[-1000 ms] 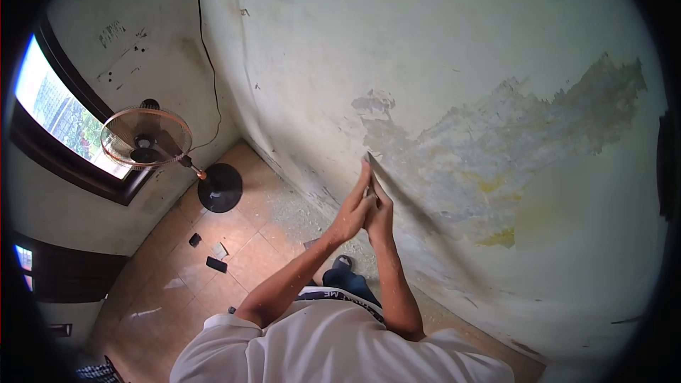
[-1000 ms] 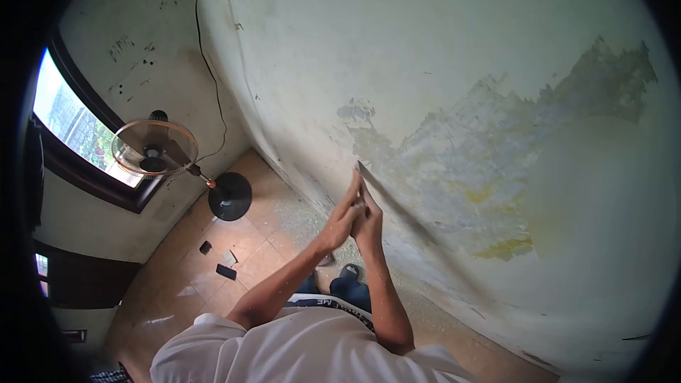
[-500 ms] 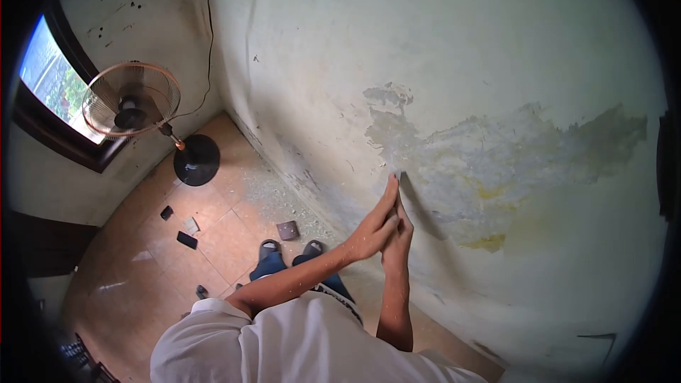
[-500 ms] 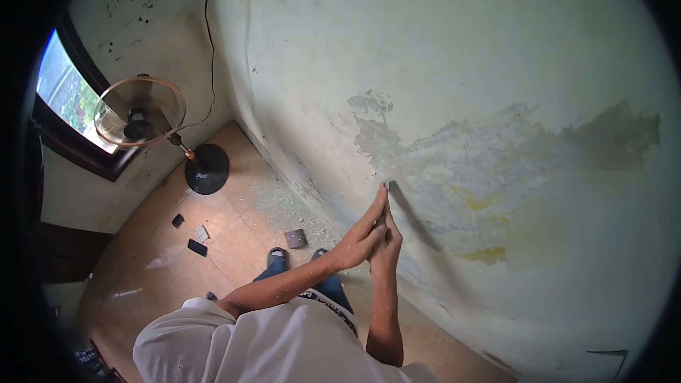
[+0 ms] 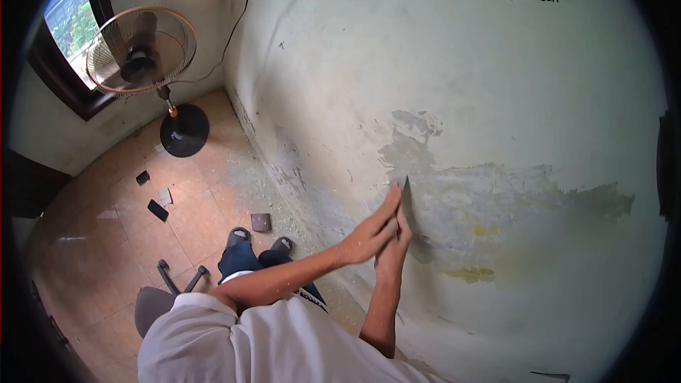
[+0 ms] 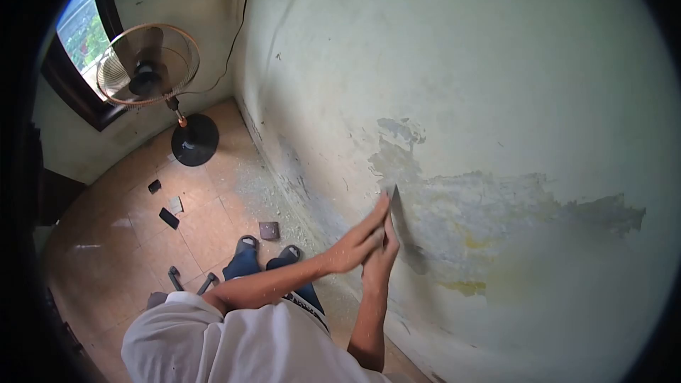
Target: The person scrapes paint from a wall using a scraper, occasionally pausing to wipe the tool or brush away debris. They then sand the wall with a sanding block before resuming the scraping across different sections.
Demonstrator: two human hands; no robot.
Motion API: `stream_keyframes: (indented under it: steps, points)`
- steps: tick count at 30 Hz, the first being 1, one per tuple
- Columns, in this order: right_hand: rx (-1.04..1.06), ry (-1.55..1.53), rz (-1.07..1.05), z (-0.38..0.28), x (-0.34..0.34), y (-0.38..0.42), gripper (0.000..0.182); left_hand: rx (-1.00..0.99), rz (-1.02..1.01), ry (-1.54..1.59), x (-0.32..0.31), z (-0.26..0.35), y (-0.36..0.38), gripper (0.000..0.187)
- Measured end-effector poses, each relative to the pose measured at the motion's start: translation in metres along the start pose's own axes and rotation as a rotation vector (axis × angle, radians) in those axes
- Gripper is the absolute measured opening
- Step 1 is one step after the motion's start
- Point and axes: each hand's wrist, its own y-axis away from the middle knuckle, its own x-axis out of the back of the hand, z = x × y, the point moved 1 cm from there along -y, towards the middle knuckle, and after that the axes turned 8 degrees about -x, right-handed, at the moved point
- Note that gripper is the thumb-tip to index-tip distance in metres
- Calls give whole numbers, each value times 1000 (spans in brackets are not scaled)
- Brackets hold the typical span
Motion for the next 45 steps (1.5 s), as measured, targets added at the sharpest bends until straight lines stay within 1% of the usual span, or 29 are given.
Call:
stream_keyframes:
  steps: [2,3,4,5,7,12,13,15,16,17,19,20,23,24,25,27,29,31,32,33,35,36,37,39,40,41,43,44,45]
  points:
    - [-43,-27,31,3,0,0,50,16,41,34,12,-13,-9,72]
    - [8,26,64,-16,-9,5,52,15,79,45,20,-17,-14,72]
    - [18,33,58,-15,-9,5,52,7,59,-23,23,-16,-11,71]
    - [16,23,64,-14,-9,6,52,2,63,-28,21,-12,-9,71]
    - [11,-6,75,-10,-8,8,52,-29,-22,25,15,-4,-3,71]
    - [-43,-59,127,9,-5,12,52,19,-12,66,24,-5,-8,76]
    - [-48,-63,133,-4,-7,21,52,25,-18,67,19,-1,-6,76]
    - [-55,-167,113,-35,-15,32,50,18,-63,37,16,7,-7,75]
    - [-53,-170,117,-34,-16,30,50,-23,-14,7,19,2,-12,73]
    - [-57,-145,128,-27,-14,32,50,-19,-21,17,22,-3,-12,73]
    - [-57,-95,141,-9,-11,28,51,11,38,30,39,-7,-17,73]
    - [-47,-78,138,-5,-15,20,51,44,1,46,39,-12,-12,72]
    - [-31,-87,128,-1,-23,13,51,11,-85,35,26,0,-8,72]
    - [-32,-85,125,1,-23,12,51,-11,-37,32,29,-3,-13,72]
    - [-40,-79,129,2,-24,12,51,-10,-40,42,34,-5,-16,72]
    - [-58,-82,137,4,-24,11,51,23,19,131,51,-11,-17,73]
    - [-81,-111,148,4,-24,11,51,43,-23,93,46,-8,-11,73]
    - [16,-235,132,-32,-31,31,51,-8,-148,25,33,2,-11,73]
    - [83,-214,140,-28,-30,24,51,-3,-112,-26,32,-3,-13,74]
    - [63,-112,142,1,-27,1,51,-2,-137,-12,32,-8,-16,74]
    - [111,-53,112,12,-34,-14,51,20,26,126,51,-15,-24,75]
    - [56,-102,116,3,-40,-6,51,13,-8,90,55,-10,-22,76]
    - [71,-131,133,4,-39,-1,51,8,-40,74,55,-7,-21,76]
    - [105,-49,263,13,-33,20,50,104,-216,65,46,0,-9,77]
    - [98,-254,276,12,-35,22,51,60,-259,-1,38,-7,-5,77]
    - [100,-282,316,16,-36,22,51,67,-307,-2,39,-18,-4,77]
    - [153,-208,300,38,-26,21,52,21,-272,-32,30,-24,-3,77]
    - [95,-91,343,49,-20,19,52,17,-285,-21,28,-23,-1,75]
    - [-18,-275,272,49,-15,27,50,30,-327,-13,25,-22,4,75]
